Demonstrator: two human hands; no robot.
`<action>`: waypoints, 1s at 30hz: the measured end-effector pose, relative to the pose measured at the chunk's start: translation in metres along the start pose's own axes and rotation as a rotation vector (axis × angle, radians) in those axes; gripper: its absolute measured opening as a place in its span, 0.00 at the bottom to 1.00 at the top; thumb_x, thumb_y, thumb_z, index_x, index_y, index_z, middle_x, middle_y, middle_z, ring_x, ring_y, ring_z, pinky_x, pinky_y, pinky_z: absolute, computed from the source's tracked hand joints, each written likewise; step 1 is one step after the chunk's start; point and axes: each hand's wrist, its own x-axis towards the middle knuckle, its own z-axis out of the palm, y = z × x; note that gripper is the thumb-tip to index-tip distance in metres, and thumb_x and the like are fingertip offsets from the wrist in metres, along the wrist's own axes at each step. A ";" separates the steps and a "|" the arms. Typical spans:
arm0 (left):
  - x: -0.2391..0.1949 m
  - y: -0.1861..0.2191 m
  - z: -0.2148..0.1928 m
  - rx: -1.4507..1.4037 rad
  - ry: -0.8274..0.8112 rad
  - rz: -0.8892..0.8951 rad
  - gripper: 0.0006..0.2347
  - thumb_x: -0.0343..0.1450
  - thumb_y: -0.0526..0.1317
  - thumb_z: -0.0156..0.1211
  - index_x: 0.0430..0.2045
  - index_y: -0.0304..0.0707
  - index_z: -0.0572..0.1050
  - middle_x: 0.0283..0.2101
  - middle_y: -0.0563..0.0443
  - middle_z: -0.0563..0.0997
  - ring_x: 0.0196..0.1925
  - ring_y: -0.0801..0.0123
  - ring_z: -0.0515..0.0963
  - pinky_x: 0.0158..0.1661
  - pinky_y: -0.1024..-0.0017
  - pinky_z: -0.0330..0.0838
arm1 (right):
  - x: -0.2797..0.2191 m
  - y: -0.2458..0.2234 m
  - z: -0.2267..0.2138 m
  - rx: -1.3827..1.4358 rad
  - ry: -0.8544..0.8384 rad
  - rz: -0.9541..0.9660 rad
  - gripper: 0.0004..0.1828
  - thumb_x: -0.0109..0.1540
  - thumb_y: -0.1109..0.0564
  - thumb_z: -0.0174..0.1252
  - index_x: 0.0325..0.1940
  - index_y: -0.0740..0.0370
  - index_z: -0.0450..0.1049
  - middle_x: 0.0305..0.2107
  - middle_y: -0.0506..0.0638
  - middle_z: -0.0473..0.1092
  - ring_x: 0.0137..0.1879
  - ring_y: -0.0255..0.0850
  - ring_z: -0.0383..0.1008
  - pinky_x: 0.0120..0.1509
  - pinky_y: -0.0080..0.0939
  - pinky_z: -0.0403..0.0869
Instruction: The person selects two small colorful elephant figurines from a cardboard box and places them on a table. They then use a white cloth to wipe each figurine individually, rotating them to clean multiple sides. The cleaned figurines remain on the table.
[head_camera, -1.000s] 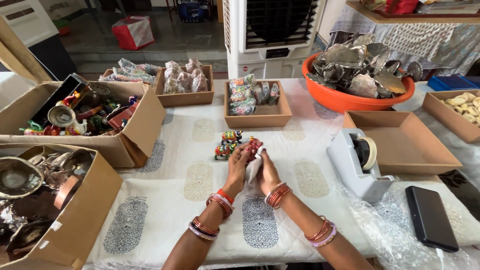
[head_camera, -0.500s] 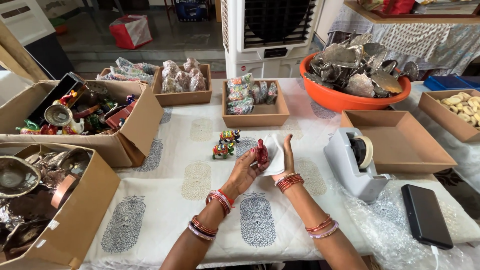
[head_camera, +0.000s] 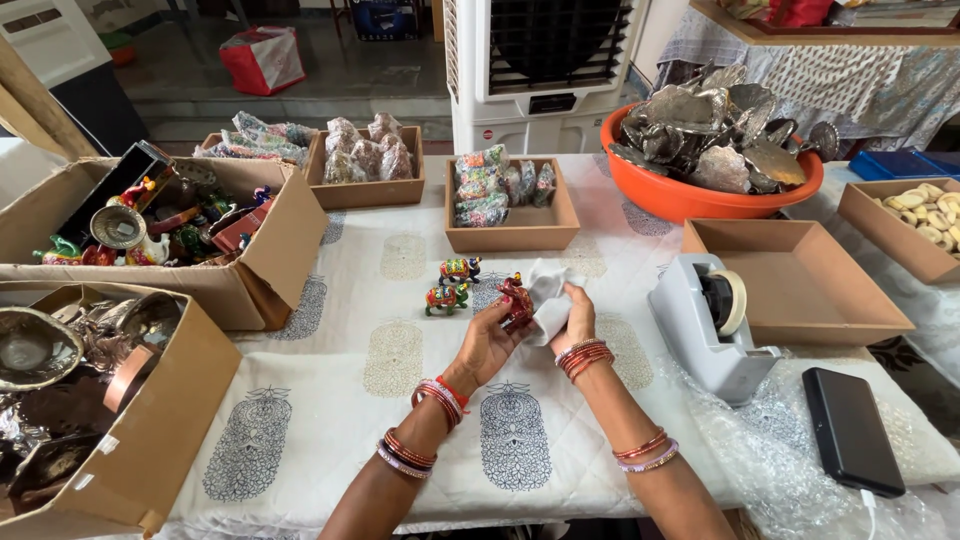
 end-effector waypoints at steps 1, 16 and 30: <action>0.001 0.000 -0.002 -0.012 -0.002 0.006 0.14 0.73 0.38 0.56 0.51 0.31 0.72 0.49 0.45 0.80 0.50 0.62 0.80 0.55 0.62 0.76 | 0.003 0.001 0.000 0.044 0.017 -0.069 0.18 0.65 0.43 0.53 0.49 0.58 0.71 0.37 0.52 0.74 0.40 0.45 0.77 0.47 0.51 0.77; 0.019 -0.007 -0.039 0.454 0.342 0.305 0.19 0.76 0.30 0.52 0.64 0.34 0.66 0.51 0.43 0.76 0.50 0.67 0.79 0.51 0.71 0.79 | -0.060 0.046 0.039 -0.879 -0.605 -0.583 0.39 0.71 0.33 0.39 0.74 0.67 0.54 0.65 0.60 0.63 0.72 0.46 0.61 0.73 0.43 0.61; 0.004 -0.004 -0.003 0.976 0.220 0.354 0.21 0.72 0.29 0.57 0.62 0.38 0.70 0.47 0.44 0.83 0.48 0.66 0.82 0.49 0.68 0.78 | -0.047 0.034 0.036 -0.250 -0.279 -0.142 0.30 0.66 0.32 0.48 0.56 0.58 0.69 0.43 0.48 0.72 0.50 0.39 0.72 0.58 0.42 0.73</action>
